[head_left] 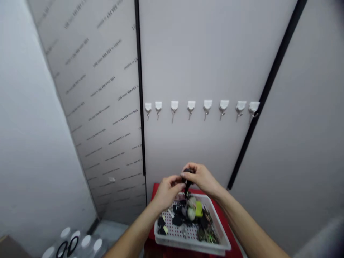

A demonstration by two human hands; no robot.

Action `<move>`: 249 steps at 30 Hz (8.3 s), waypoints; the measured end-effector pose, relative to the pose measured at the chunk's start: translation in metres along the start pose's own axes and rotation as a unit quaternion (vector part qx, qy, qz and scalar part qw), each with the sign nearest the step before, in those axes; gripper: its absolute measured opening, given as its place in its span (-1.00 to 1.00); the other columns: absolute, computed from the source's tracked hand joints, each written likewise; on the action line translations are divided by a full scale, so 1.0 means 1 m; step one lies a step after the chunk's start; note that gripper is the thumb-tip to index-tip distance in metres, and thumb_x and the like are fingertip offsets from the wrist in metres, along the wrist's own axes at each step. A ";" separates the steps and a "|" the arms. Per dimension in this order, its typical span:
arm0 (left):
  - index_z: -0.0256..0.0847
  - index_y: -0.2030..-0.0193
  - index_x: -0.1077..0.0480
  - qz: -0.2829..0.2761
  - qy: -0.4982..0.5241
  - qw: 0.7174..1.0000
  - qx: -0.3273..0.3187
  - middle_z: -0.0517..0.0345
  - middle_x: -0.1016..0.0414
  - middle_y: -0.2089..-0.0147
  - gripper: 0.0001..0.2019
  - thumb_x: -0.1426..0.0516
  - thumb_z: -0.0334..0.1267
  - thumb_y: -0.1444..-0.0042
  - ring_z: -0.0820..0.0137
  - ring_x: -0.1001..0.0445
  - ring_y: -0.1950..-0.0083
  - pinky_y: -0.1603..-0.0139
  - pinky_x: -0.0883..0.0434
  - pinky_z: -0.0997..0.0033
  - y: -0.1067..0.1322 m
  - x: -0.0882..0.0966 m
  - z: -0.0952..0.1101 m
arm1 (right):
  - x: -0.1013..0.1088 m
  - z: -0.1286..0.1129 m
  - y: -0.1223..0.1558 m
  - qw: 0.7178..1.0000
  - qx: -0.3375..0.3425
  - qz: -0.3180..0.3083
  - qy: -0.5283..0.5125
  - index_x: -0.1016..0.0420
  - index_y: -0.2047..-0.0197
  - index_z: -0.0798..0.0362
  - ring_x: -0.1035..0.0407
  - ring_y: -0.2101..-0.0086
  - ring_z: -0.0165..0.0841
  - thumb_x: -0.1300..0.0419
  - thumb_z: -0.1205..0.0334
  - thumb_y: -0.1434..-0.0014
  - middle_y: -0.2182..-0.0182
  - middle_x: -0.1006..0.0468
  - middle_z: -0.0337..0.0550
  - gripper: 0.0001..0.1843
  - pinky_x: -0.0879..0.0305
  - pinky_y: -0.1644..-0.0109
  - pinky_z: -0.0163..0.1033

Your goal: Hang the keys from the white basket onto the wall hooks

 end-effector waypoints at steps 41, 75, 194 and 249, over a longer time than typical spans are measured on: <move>-0.34 0.58 -0.29 0.320 0.023 0.945 -0.057 0.29 -0.21 0.72 -0.91 -0.02 -0.37 0.21 0.61 -0.18 0.69 0.60 -0.21 0.57 -0.112 0.142 0.085 | -0.059 -0.105 -0.152 0.932 0.210 0.278 0.097 -0.35 0.46 0.13 -0.29 0.55 -0.45 -0.04 0.19 0.18 0.58 -0.43 -0.19 -0.79 -0.19 0.44 -0.35; -0.26 0.39 -0.31 -0.034 -0.423 0.899 0.110 0.15 -0.34 0.36 -0.81 0.01 -0.46 0.22 0.51 -0.27 0.37 0.31 -0.21 0.53 0.018 -0.002 -0.119 | 0.005 0.146 0.040 0.945 -0.033 0.097 0.312 -0.26 0.50 0.06 -0.19 0.53 -0.47 0.06 0.33 0.14 0.59 -0.33 -0.27 -0.89 -0.08 0.45 -0.39; -0.34 0.59 -0.28 0.056 -0.089 0.987 0.122 0.26 -0.20 0.66 -0.79 0.04 -0.23 0.18 0.56 -0.15 0.58 0.54 -0.08 0.58 0.015 0.005 -0.069 | -0.024 0.077 0.003 0.984 -0.043 0.102 -0.138 -0.32 0.48 0.16 -0.24 0.53 -0.47 -0.11 0.14 0.26 0.58 -0.40 -0.23 -0.73 -0.13 0.40 -0.36; -0.17 0.22 -0.25 -0.060 -0.432 0.895 0.091 0.11 -0.27 0.18 -0.69 0.01 -0.40 0.20 0.34 -0.16 0.11 0.09 -0.08 0.41 0.027 0.009 -0.099 | -0.004 0.148 0.047 0.906 -0.038 -0.008 0.421 -0.34 0.26 0.09 -0.22 0.25 -0.31 0.00 0.29 0.13 0.30 -0.39 -0.07 -0.70 -0.04 0.16 -0.26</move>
Point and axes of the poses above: each hand's wrist, its own y-axis away from the middle knuckle, its own x-axis out of the back of the hand, z = x × y, the point moved 3 cm from there along -y, towards the middle knuckle
